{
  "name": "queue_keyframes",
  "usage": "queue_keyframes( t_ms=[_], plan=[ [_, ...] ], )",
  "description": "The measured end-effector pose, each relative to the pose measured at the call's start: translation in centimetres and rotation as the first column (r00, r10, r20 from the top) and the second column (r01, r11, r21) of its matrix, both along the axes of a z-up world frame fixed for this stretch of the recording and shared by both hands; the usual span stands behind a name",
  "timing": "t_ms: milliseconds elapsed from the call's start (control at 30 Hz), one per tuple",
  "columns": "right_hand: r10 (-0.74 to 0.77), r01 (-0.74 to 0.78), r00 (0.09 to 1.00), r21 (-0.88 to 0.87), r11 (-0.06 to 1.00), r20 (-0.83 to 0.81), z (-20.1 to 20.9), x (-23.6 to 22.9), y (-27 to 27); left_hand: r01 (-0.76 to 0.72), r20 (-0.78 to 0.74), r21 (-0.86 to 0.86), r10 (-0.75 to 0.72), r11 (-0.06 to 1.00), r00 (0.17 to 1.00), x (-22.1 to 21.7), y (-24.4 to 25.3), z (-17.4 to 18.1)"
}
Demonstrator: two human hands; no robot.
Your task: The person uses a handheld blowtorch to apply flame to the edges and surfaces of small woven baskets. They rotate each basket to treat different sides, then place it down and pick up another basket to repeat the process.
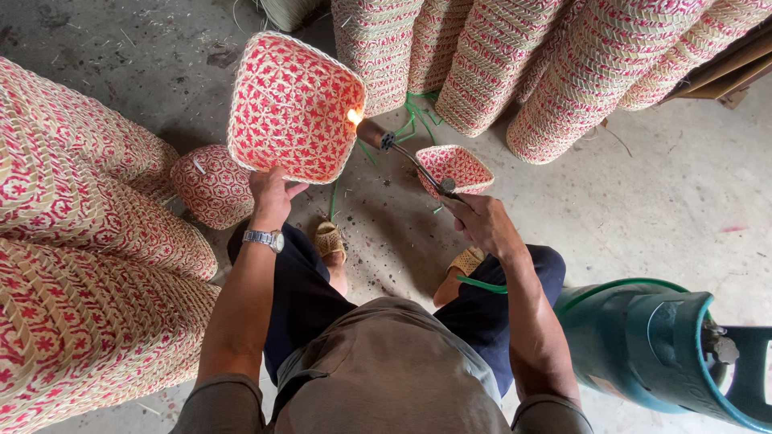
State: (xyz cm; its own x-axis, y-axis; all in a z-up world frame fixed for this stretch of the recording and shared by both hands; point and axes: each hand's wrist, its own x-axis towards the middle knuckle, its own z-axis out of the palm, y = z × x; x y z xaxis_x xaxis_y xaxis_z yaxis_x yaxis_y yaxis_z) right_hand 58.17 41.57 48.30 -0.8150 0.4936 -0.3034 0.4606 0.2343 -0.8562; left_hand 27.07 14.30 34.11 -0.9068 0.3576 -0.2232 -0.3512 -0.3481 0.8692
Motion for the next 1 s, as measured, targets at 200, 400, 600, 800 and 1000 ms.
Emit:
queue_keyframes(
  t_ms=[200, 400, 600, 800, 1000],
  plan=[
    [0.088, -0.097, 0.995, 0.278, 0.956, 0.046, 0.1, -0.8, 0.2, -0.069, 0.054, 0.078, 0.065, 0.995, 0.996, 0.7, 1.9, -2.1],
    [0.043, -0.003, 0.993, 0.339, 0.941, -0.109, -0.8, -1.5, -0.8, -0.071, 0.099, 0.102, 0.06, 0.992, 0.993, 2.6, 3.5, -4.7],
    [0.09, -0.026, 0.95, 0.213, 0.977, -0.3, -2.2, -3.2, -2.3, 0.053, 0.206, 0.239, -0.104, 0.97, 0.973, 7.5, 5.1, -6.3],
    [-0.281, 0.306, 0.95, 0.223, 0.926, -0.137, -6.0, -2.5, -2.1, 0.062, 0.299, 0.408, -0.198, 0.911, 0.933, 11.8, 5.6, -4.9],
    [-0.495, 0.497, 0.836, -0.056, 0.866, -0.239, -9.3, -3.3, -3.7, 0.154, 0.26, 0.538, -0.336, 0.829, 0.905, 16.0, 7.4, -3.1]
  ],
)
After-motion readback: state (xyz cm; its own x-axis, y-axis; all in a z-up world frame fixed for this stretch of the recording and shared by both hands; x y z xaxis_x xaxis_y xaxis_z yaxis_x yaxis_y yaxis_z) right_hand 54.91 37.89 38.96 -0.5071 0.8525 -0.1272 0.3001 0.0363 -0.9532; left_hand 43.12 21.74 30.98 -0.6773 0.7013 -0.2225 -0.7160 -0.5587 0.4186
